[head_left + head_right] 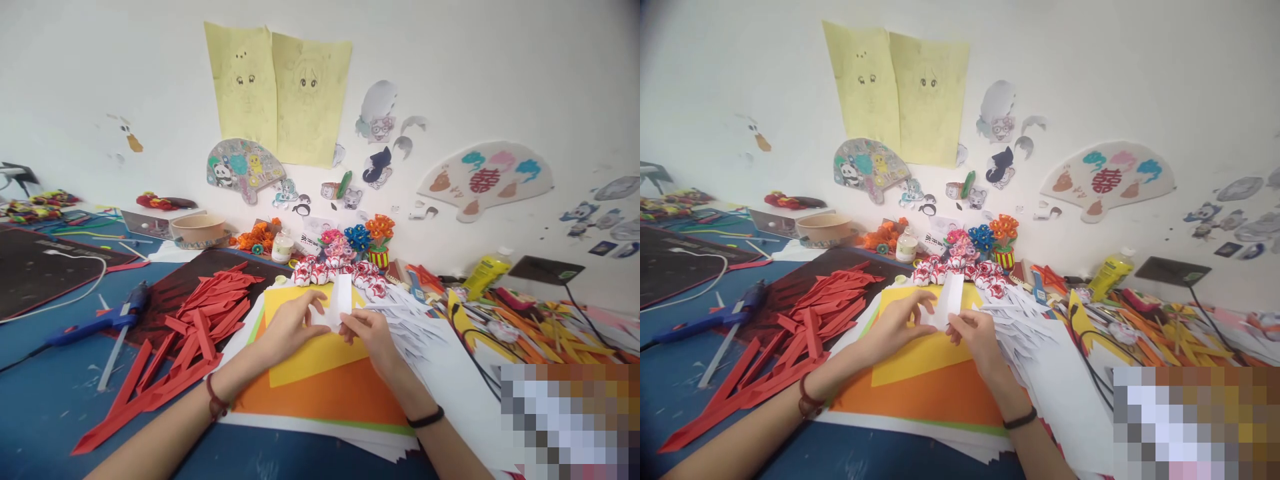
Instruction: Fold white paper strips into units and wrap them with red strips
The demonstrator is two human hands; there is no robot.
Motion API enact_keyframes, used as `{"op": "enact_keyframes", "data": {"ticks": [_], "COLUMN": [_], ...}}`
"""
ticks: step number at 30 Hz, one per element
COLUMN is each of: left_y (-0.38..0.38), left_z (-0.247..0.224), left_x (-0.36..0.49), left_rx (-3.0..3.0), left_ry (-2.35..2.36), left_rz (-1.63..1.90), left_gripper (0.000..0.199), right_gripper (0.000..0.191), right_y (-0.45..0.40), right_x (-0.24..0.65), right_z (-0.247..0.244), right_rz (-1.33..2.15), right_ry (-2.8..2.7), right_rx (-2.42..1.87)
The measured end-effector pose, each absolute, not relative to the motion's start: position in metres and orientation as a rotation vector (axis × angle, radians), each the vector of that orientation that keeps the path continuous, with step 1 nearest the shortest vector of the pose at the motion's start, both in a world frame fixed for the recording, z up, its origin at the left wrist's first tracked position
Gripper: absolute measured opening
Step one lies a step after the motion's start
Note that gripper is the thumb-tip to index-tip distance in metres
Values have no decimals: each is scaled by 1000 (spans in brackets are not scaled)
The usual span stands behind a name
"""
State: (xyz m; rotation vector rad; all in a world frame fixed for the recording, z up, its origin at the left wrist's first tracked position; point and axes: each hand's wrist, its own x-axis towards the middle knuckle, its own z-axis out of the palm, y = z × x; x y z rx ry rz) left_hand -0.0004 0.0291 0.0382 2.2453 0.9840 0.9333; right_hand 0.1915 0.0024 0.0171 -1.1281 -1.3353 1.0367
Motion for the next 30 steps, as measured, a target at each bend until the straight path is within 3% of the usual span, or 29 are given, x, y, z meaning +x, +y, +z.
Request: {"op": "enact_keyframes", "data": {"ticks": [5, 9, 21, 30], "left_y": [37, 40, 23, 27], "left_z": [33, 30, 47, 34], "left_x": [-13, -15, 0, 5], "left_rx": [2977, 3093, 2414, 2094], "left_ry": [768, 696, 960, 888], "left_rz": [945, 967, 1206, 1183], "left_gripper": [26, 33, 9, 8], "right_gripper": [35, 36, 31, 31], "right_y": [4, 3, 0, -7], "right_x": [200, 199, 185, 173], "right_z": [19, 22, 12, 11], "right_rz": [1098, 1075, 1067, 1159], "right_ry": [-1405, -1464, -1377, -1317], "right_rx": [-1128, -1154, -1064, -1010]}}
